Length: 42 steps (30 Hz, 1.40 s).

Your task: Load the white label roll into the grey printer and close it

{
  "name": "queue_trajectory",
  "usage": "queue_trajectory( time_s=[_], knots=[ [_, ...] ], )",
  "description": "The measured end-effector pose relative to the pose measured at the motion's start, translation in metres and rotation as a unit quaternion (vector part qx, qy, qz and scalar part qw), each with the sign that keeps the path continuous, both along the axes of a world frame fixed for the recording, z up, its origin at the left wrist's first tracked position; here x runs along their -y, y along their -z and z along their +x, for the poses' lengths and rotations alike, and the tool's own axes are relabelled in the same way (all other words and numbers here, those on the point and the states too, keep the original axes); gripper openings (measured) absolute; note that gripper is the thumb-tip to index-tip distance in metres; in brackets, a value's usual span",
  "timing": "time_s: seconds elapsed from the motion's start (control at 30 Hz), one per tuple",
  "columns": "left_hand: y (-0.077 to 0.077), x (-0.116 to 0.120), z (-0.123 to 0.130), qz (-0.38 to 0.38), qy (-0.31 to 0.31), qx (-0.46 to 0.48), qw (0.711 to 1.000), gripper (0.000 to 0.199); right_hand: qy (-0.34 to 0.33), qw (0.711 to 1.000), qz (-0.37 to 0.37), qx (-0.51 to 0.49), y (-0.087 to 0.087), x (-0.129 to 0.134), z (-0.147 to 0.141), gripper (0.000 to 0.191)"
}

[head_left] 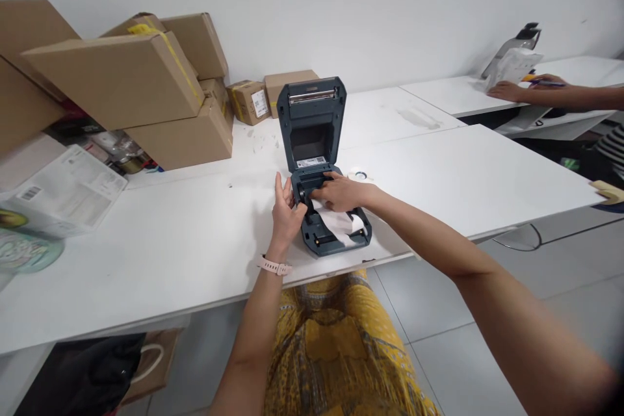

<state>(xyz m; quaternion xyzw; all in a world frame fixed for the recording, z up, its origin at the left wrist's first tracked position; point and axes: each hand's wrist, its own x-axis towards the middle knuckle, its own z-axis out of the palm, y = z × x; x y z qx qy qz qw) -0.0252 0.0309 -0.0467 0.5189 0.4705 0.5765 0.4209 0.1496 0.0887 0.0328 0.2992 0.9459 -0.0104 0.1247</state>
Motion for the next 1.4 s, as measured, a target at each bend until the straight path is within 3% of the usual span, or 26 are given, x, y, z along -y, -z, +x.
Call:
queue_trajectory(
  time_s=[0.13, 0.23, 0.33, 0.43, 0.5, 0.57, 0.77, 0.83, 0.93, 1.1, 1.2, 1.3, 1.4],
  knots=[
    [0.003, -0.001, -0.002, 0.002, -0.001, -0.004, 1.000, 0.111, 0.017, 0.999, -0.038, -0.005, -0.003, -0.009, -0.005, 0.054],
    [0.003, -0.001, -0.002, 0.001, -0.001, 0.005, 1.000, 0.111, -0.015, 0.976, -0.145, -0.161, -0.019, -0.011, 0.018, 0.048],
    [0.002, 0.000, -0.001, 0.004, -0.002, 0.007, 1.000, 0.107, -0.021, 0.892, -0.239, -0.382, -0.044, -0.004, 0.065, 0.048],
    [0.002, 0.001, 0.000, 0.007, -0.004, 0.006, 1.000, 0.103, 0.066, 0.775, -0.227, -0.586, -0.058, 0.003, 0.117, 0.053],
    [0.002, 0.001, 0.000, 0.009, -0.005, 0.004, 1.000, 0.102, 0.142, 0.706, -0.197, -0.665, -0.050, 0.002, 0.147, 0.053],
    [0.001, 0.001, 0.000, 0.008, -0.006, 0.001, 1.000, 0.103, 0.212, 0.672, -0.179, -0.686, -0.029, -0.004, 0.171, 0.054],
    [0.002, 0.001, -0.001, 0.011, -0.001, 0.001, 1.000, 0.099, 0.355, 0.654, -0.210, -0.634, 0.063, -0.025, 0.203, 0.057],
    [0.004, 0.001, -0.001, 0.014, -0.004, -0.001, 1.000, 0.097, 0.360, 0.645, -0.224, -0.636, 0.085, -0.026, 0.198, 0.055],
    [0.007, 0.000, -0.002, 0.020, -0.013, -0.002, 1.000, 0.094, 0.341, 0.640, -0.244, -0.644, 0.106, -0.028, 0.180, 0.056],
    [0.009, -0.002, -0.003, 0.025, -0.017, 0.002, 1.000, 0.093, 0.308, 0.639, -0.272, -0.650, 0.118, -0.040, 0.155, 0.059],
    [0.009, -0.002, -0.003, 0.023, -0.016, 0.006, 1.000, 0.094, 0.314, 0.623, -0.269, -0.664, 0.118, -0.051, 0.162, 0.058],
    [0.008, -0.001, -0.003, 0.018, -0.020, 0.006, 1.000, 0.094, 0.336, 0.589, -0.230, -0.698, 0.111, -0.054, 0.197, 0.052],
    [0.006, 0.000, -0.003, 0.014, -0.018, 0.000, 1.000, 0.092, 0.373, 0.556, -0.143, -0.729, 0.095, -0.033, 0.268, 0.044]
  ],
)
